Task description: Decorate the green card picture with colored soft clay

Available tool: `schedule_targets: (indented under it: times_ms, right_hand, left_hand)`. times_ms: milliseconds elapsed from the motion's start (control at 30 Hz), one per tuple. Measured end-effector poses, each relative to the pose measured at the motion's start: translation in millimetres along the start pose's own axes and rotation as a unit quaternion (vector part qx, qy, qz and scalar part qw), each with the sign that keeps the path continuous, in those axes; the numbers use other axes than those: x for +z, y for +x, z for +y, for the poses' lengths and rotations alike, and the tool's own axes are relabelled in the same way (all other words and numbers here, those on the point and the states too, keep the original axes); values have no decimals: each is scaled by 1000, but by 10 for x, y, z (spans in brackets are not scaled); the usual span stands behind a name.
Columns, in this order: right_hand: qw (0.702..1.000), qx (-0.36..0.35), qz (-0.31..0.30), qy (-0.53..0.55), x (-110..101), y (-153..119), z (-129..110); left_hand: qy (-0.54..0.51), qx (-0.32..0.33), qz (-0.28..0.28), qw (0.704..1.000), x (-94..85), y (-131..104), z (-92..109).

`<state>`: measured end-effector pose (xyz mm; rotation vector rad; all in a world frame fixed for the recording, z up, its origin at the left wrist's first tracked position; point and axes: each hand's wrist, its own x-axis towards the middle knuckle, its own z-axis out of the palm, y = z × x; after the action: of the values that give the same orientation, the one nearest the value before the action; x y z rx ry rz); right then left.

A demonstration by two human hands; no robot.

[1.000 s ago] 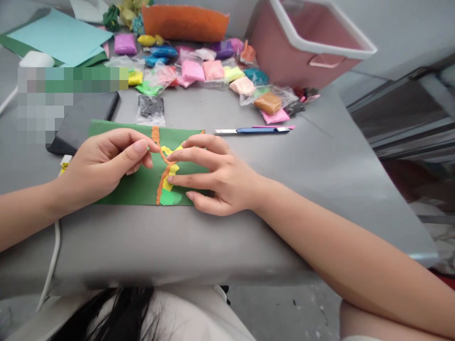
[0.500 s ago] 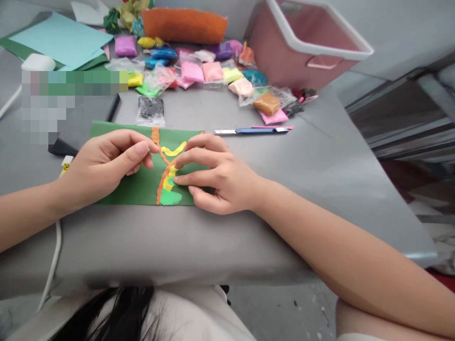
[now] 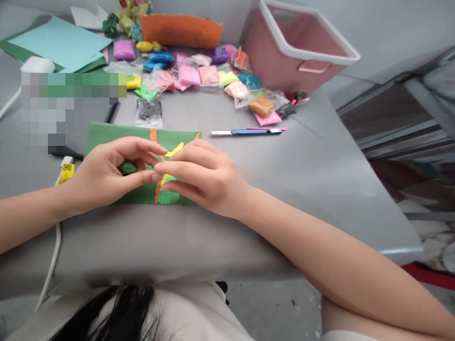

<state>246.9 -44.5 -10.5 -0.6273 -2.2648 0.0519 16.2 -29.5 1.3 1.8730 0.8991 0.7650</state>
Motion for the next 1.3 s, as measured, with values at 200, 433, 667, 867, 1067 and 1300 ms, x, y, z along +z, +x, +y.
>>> schedule_targets:
  times_ms: [200,433,667,867,1067,1300]
  right_hand:
    - [1000,1,1,2,58,16,-45]
    - [998,57,10,30,-2,7,-39]
    - [979,168,17,113,-59,-16,14]
    - [967,216,46,128,-76,-17,-7]
    - [937,284,125,159,-69,6,-21]
    - [908,338,121,215,-78,-6,-1]
  left_hand:
    - [-78,-33,-41,996,-20,-8,18]
    - [-57,0,12,998,-15,-2,17]
    - [-63,7,1,998,-30,-12,-2]
    - [-44,-14,12,999,-29,-21,0]
    - [-44,-54,85,994,-10,12,5]
    - [-87,-125,104,983,-4,-44,97]
